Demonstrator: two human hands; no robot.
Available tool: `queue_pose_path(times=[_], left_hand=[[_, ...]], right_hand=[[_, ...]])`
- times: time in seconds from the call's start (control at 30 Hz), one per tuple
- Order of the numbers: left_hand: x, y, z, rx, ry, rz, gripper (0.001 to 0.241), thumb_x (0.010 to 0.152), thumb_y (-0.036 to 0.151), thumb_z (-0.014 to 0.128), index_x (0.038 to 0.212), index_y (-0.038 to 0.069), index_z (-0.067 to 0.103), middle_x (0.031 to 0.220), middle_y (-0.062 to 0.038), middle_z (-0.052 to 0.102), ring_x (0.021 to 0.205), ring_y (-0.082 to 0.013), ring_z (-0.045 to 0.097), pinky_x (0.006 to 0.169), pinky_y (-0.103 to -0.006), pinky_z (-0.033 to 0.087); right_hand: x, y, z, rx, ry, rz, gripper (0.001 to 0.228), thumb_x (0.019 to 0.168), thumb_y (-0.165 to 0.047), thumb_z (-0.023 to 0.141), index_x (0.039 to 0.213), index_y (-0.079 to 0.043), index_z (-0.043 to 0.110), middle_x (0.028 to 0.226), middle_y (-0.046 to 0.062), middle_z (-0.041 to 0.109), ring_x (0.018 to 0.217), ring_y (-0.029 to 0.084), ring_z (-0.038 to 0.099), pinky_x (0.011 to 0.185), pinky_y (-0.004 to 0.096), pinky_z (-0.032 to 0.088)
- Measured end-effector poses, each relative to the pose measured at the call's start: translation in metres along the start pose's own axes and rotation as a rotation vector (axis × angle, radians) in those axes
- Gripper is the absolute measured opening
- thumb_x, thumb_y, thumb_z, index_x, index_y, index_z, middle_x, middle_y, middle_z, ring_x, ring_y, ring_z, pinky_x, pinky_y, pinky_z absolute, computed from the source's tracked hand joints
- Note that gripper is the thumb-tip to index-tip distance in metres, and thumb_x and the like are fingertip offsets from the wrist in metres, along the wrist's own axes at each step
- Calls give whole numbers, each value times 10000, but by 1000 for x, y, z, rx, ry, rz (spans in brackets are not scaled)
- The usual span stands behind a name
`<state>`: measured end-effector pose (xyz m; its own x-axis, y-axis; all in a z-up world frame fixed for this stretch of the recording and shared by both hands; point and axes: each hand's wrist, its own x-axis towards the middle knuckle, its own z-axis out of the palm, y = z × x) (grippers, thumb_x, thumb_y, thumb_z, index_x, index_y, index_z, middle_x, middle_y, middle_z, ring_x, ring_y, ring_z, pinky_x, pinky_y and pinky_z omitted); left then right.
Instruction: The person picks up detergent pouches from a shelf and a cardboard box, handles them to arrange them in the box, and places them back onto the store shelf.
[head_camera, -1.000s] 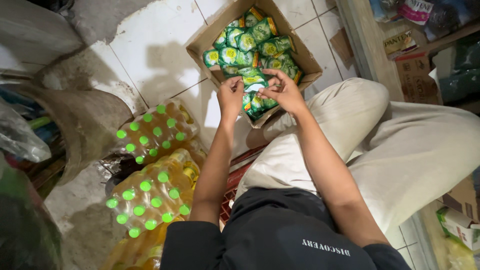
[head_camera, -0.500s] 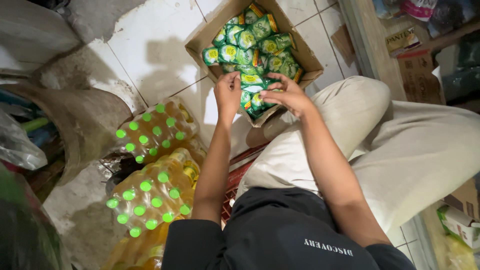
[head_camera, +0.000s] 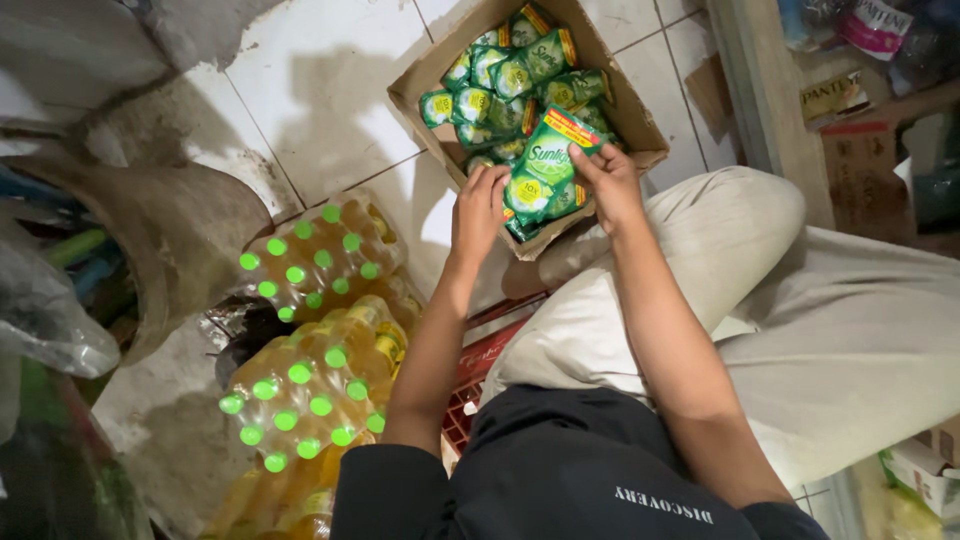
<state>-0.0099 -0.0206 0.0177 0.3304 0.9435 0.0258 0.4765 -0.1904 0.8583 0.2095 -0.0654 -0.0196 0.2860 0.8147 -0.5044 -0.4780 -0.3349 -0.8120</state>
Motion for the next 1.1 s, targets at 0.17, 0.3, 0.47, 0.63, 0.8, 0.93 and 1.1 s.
queue_pose_path(times=[0.17,0.3,0.47,0.63,0.8,0.93,1.1], left_hand=[[24,-106,53,94,-52,-68,310,989,-24,553,1296,4,590,1285,-226,556,1155,-428,589,982,-467,485],[70,-173,103,383,-148,-110,535,861,-59,561,1389,8,521,1509,-202,424,1373,-388,440,1114,-467,412],[122,-196,122,900,-327,-107,756,897,39,611,1591,152,332,1714,-31,185,1583,-238,198,1211,-592,230],[108,-204,129,1162,-417,-140,880,959,367,612,1635,149,91,1718,-64,81,1558,-256,158,1184,-596,211],[90,-188,164,1218,-418,-300,879,1029,525,551,1656,80,127,1682,-260,217,1514,-379,286,1140,-489,323],[73,-182,177,1013,-377,-374,684,1045,498,610,1518,75,354,1583,-233,426,1458,-402,396,1162,-514,320],[75,-190,158,701,-153,-401,860,752,305,862,1445,112,391,1464,-167,515,1374,-360,438,1065,-509,338]], right_hand=[[3,-4,6,-128,87,-154,231,993,-181,740,1176,-46,696,1095,14,768,943,64,669,794,216,505],[10,3,-6,-165,213,-88,246,1001,-176,739,1204,-47,689,1023,21,745,859,86,637,734,233,498],[12,10,-17,-36,193,-20,294,964,-179,725,1239,-94,670,1089,-24,743,915,51,672,765,215,523],[13,14,-23,-123,158,-37,259,986,-171,728,1224,-76,688,1106,-8,752,909,50,650,753,223,489],[18,14,-20,-102,151,-11,278,982,-159,731,1241,-67,688,1137,6,752,961,60,657,821,232,490],[14,13,-16,-76,136,-24,314,968,-146,733,1267,-63,685,1178,18,750,1049,79,680,933,245,521],[9,11,-12,-95,159,1,304,971,-151,727,1261,-65,687,1165,24,749,1036,86,679,912,251,528]])
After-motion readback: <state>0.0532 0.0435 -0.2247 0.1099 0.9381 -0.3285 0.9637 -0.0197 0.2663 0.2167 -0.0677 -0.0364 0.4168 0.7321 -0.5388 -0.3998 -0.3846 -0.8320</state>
